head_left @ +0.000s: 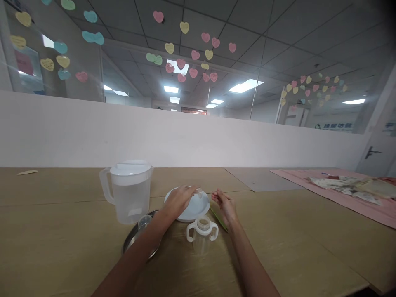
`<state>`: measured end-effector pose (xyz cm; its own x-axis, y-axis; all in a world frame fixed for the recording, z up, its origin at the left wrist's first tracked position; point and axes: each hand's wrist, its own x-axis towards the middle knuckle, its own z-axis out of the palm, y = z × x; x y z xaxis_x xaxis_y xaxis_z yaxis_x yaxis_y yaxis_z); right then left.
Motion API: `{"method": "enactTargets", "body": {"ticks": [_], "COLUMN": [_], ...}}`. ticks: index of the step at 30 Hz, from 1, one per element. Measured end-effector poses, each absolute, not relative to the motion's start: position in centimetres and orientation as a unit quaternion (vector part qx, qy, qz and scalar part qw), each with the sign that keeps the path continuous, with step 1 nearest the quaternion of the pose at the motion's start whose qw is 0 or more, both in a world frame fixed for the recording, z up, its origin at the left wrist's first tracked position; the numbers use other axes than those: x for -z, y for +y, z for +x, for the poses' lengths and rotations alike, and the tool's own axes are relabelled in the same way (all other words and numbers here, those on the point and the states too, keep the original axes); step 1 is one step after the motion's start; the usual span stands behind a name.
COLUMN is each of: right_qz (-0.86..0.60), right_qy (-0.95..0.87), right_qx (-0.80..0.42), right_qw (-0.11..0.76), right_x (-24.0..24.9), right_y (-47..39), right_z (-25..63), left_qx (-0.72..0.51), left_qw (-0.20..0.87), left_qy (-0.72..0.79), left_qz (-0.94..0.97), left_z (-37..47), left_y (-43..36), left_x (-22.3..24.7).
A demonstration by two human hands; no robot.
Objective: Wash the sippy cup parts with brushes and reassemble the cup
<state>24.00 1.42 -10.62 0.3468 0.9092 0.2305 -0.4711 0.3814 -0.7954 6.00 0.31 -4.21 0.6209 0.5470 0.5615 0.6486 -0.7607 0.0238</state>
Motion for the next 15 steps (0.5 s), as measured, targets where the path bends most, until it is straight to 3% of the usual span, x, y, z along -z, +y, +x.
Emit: {"method": "enactTargets", "body": {"ticks": [8,15], "right_qz": [-0.365,-0.407], "right_qy": [-0.142,-0.116], "right_qx": [-0.346,-0.300], "right_qw": [0.853,0.855], "right_x": [12.1,13.2], "right_y": [2.4,3.1], "right_z": [30.5,30.4], "left_qx": [0.319,0.465], "left_qw": [0.053,-0.104], "left_qy": [-0.349,-0.363], "left_qz": [-0.880,-0.800], "left_z": [3.7,2.8], "left_y": [-0.2,0.2], "left_x": [2.2,1.0]}}
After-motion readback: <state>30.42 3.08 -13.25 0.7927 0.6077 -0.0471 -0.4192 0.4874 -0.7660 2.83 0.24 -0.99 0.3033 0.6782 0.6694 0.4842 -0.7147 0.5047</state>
